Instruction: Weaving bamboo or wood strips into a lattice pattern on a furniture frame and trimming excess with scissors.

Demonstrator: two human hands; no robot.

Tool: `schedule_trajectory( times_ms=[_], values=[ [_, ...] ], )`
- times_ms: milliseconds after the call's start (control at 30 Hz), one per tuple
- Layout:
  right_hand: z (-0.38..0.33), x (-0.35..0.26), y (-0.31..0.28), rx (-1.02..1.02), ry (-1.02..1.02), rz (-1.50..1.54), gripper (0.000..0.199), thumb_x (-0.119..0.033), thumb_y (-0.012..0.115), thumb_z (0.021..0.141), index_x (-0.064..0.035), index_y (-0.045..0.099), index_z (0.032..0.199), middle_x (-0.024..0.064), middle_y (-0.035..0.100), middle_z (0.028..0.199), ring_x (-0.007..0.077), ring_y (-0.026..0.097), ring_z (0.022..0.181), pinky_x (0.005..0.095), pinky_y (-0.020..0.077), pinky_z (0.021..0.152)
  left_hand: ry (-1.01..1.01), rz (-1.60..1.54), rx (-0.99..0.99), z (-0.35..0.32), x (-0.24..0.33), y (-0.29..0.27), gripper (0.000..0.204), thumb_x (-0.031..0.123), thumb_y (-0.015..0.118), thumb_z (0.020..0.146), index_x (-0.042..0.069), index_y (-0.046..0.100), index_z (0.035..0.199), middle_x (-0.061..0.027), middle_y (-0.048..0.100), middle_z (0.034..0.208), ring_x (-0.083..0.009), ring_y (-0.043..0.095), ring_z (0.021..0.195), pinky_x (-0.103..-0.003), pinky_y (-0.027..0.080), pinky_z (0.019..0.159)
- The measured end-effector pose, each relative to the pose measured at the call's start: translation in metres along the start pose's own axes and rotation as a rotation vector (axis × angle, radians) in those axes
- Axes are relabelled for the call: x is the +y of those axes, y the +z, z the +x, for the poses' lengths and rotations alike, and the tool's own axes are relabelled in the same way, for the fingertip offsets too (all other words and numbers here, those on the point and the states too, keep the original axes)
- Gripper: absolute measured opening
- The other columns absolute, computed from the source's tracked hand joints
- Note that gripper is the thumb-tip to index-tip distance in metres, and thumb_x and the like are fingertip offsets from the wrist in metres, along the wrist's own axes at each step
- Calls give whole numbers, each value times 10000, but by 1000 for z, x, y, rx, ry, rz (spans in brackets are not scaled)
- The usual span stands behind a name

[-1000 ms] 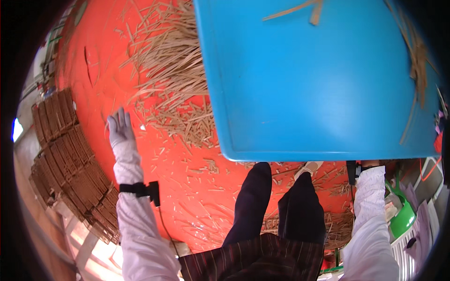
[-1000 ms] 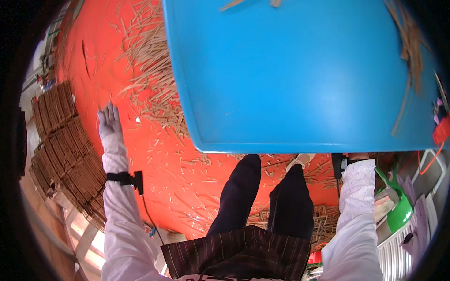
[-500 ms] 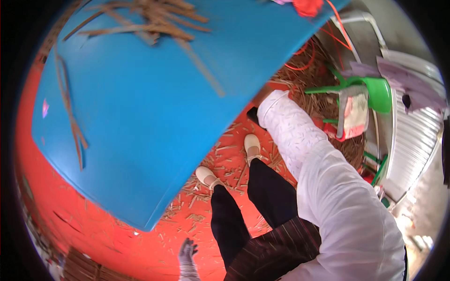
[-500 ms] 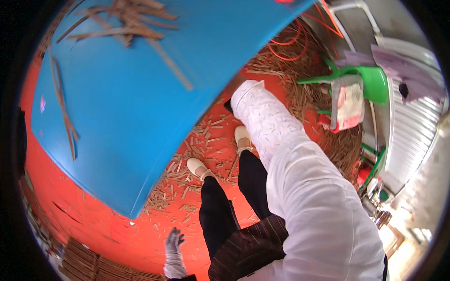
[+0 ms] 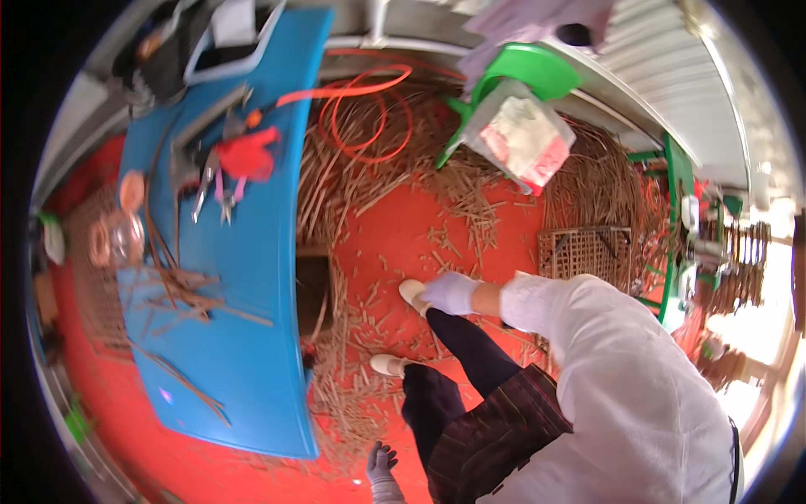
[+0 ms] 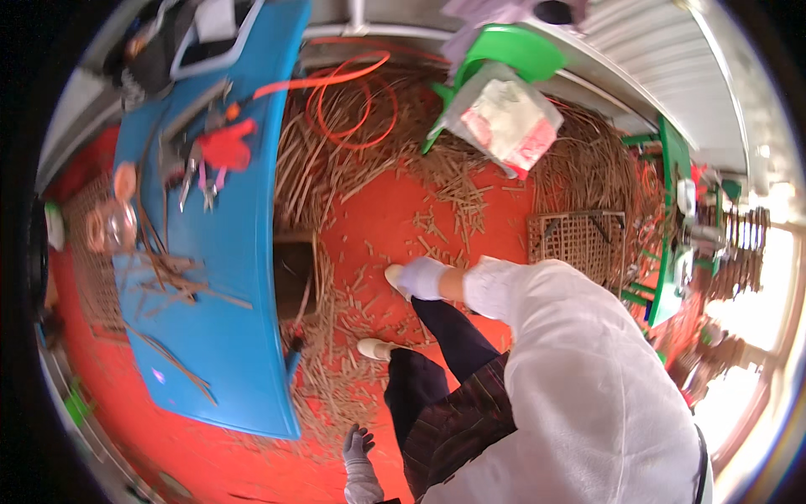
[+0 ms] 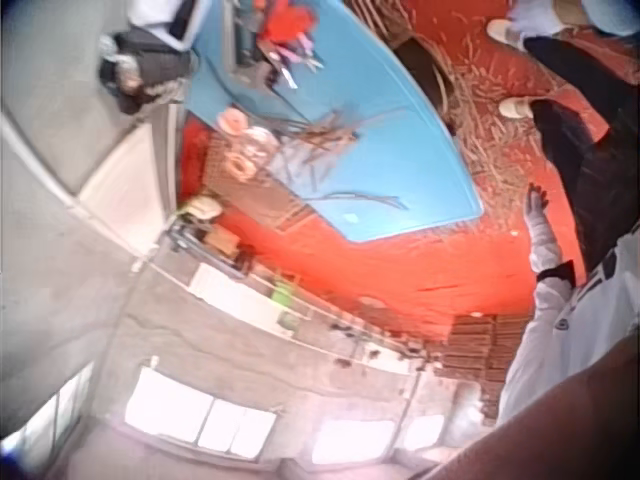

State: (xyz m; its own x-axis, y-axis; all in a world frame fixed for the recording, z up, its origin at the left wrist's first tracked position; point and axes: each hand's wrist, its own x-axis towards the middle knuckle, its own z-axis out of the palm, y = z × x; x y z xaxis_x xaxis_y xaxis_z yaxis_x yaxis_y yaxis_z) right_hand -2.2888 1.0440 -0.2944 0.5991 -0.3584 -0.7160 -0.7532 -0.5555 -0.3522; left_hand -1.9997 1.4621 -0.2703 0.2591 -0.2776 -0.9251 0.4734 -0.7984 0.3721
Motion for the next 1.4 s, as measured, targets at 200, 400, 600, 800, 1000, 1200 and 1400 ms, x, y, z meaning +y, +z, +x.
schedule_trajectory(
  times_ms=[200,400,600,800,1000,1200,1400],
  values=[
    [-308,86,51,71,529,226,264,-271,492,864,-97,652,983,135,660,981,322,631,919,446,503,786,89,180,-124,-53,98,66,341,180,550,893,32,543,1200,-114,621,949,-216,644,763,-302,533,565],
    [-562,48,196,542,981,725,221,-275,543,803,-84,652,819,176,633,780,364,617,780,436,497,699,199,454,-205,-90,155,130,308,208,540,920,60,551,1190,-91,627,930,-216,636,682,-320,512,509],
    [-661,-36,291,324,1107,1016,209,-257,532,801,-97,666,820,155,646,811,348,615,754,401,499,703,140,674,-208,-149,180,227,275,181,531,921,64,569,1167,-94,633,921,-212,632,668,-342,522,527],
    [-702,-75,361,451,1130,1530,199,-233,538,798,-115,676,877,144,648,807,312,627,746,398,497,702,153,800,-201,-201,169,341,274,192,565,908,100,581,1166,-74,640,891,-235,641,689,-366,533,567],
    [-740,-1,439,625,1135,1498,150,-202,537,796,-97,639,762,111,599,642,242,597,572,350,493,562,258,1153,-324,-267,108,519,303,240,595,881,113,585,1156,-48,644,879,-162,611,650,-303,499,545],
    [-803,194,468,726,1097,1317,169,-220,546,794,-71,620,763,174,603,753,343,591,690,407,484,615,547,1468,-613,-309,0,715,282,173,622,857,52,620,1112,-60,655,955,-148,610,799,-270,482,703],
    [-810,410,473,925,1115,1278,208,-253,517,845,-75,625,860,166,627,837,350,606,833,410,506,741,1103,1997,-706,-351,-105,924,407,282,696,759,124,619,1126,-88,616,1075,-255,574,1010,-392,443,870]
  ],
)
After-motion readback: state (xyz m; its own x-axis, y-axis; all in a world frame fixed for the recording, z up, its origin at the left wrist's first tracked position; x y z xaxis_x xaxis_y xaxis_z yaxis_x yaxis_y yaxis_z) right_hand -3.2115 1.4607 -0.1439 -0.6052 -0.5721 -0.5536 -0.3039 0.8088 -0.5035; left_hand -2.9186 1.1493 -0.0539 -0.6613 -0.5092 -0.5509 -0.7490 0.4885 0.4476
